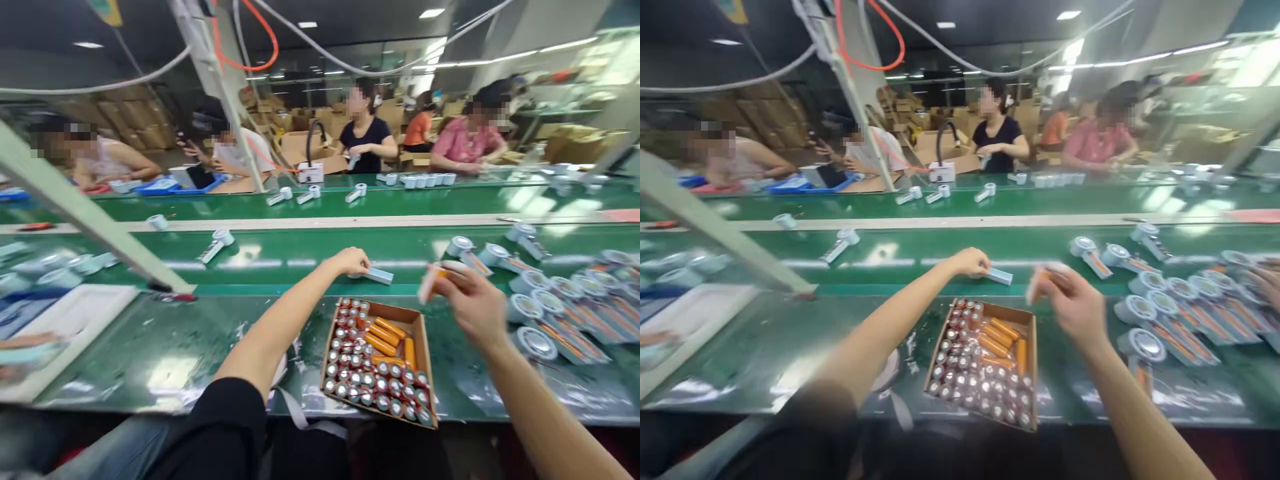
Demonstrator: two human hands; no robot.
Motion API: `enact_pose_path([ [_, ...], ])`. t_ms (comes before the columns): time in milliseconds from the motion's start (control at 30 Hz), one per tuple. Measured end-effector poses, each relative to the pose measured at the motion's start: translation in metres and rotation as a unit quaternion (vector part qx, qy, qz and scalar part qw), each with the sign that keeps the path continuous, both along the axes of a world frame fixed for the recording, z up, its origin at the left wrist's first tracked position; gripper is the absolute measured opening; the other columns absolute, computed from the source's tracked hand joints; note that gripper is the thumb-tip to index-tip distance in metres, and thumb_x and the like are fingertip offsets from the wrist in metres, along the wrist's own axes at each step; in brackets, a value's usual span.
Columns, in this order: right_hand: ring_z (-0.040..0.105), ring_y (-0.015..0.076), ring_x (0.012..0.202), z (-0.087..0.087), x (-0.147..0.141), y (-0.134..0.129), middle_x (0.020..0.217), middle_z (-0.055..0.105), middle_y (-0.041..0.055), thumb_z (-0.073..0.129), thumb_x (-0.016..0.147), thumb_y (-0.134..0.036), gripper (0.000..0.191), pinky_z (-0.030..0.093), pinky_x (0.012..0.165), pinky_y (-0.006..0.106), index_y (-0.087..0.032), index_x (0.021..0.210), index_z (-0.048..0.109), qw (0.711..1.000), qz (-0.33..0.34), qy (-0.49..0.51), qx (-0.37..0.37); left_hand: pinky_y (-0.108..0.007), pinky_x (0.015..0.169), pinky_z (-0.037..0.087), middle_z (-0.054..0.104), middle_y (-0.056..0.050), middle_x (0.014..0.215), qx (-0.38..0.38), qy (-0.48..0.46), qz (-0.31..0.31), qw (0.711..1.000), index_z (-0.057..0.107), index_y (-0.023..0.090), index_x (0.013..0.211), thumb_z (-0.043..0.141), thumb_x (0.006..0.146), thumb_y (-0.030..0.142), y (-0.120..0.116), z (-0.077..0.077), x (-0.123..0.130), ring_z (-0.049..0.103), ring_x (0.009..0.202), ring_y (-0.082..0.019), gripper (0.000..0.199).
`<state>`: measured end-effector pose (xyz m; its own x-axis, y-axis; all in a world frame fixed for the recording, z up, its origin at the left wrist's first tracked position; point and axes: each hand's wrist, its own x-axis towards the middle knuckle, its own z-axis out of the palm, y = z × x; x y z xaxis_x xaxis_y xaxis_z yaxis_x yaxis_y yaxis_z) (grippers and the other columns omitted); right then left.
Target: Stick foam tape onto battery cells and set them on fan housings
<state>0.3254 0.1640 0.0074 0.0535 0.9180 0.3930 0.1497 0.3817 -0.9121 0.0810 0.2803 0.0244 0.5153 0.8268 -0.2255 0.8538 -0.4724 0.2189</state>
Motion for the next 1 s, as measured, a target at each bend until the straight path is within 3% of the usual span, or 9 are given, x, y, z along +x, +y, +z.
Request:
enact_pose_path([
  [67,0.072,0.0251,0.108,-0.004,-0.003,0.029,0.121,0.074,0.0116,0.062,0.100,-0.042,0.039,0.057,0.099,0.043,-0.017,0.129,0.064,0.990,0.008,-0.142,0.025,-0.046,0.100,0.056,0.072,-0.008,0.118,0.013,-0.022,-0.003,1.000,0.070,0.015,0.109,0.067,0.099,0.037,0.013,-0.004,-0.008,0.068,0.110,-0.022,0.024],
  [133,0.073,0.0222,0.103,-0.011,-0.017,0.063,0.116,0.076,0.0103,0.052,0.103,-0.037,0.035,0.056,0.092,0.035,-0.018,0.130,0.064,0.956,0.040,-0.289,0.041,-0.047,0.101,0.055,0.070,-0.009,0.119,0.031,-0.035,0.011,0.999,0.069,0.015,0.114,0.064,0.100,0.038,0.017,-0.010,-0.011,0.067,0.111,-0.022,0.027],
  [267,0.073,0.0225,0.086,-0.030,-0.041,0.104,0.098,0.079,0.0083,0.058,0.100,-0.030,0.022,0.050,0.078,0.029,-0.021,0.114,0.072,0.901,0.098,-0.419,0.044,-0.047,0.100,0.056,0.069,-0.009,0.120,0.049,-0.042,0.065,0.996,0.067,0.016,0.119,0.062,0.101,0.041,0.010,-0.025,-0.002,0.067,0.111,-0.023,0.031],
  [367,0.072,0.0246,0.087,-0.042,-0.039,0.110,0.102,0.078,0.0113,0.054,0.102,-0.028,0.025,0.045,0.075,0.029,-0.020,0.117,0.071,0.866,0.120,-0.484,0.045,-0.047,0.099,0.057,0.068,-0.010,0.123,0.048,-0.044,0.107,0.992,0.066,0.016,0.122,0.062,0.101,0.041,0.013,-0.034,0.010,0.067,0.111,-0.023,0.034],
  [500,0.072,0.0246,0.093,-0.046,-0.028,0.108,0.110,0.077,0.0117,0.051,0.105,-0.028,0.028,0.043,0.077,0.029,-0.021,0.126,0.068,0.835,0.127,-0.533,0.048,-0.047,0.098,0.057,0.067,-0.010,0.124,0.038,-0.050,0.125,0.990,0.065,0.016,0.124,0.063,0.101,0.041,0.021,-0.038,0.019,0.066,0.111,-0.023,0.034],
  [800,0.072,0.0247,0.102,-0.044,-0.030,0.098,0.114,0.076,0.0116,0.041,0.111,-0.034,0.033,0.047,0.081,0.028,-0.019,0.131,0.063,0.808,0.056,-0.585,0.034,-0.046,0.098,0.057,0.068,-0.009,0.122,0.046,-0.062,0.122,0.990,0.066,0.016,0.121,0.063,0.101,0.041,0.024,-0.032,0.023,0.067,0.110,-0.022,0.032],
  [1000,0.070,0.0259,0.110,-0.037,-0.038,0.104,0.121,0.074,0.0107,0.047,0.109,-0.045,0.035,0.049,0.092,0.031,-0.026,0.132,0.065,0.775,0.085,-0.626,0.024,-0.046,0.099,0.056,0.068,-0.010,0.122,0.061,-0.061,0.118,0.989,0.067,0.016,0.120,0.062,0.101,0.041,0.034,-0.034,0.029,0.067,0.111,-0.022,0.031],
])
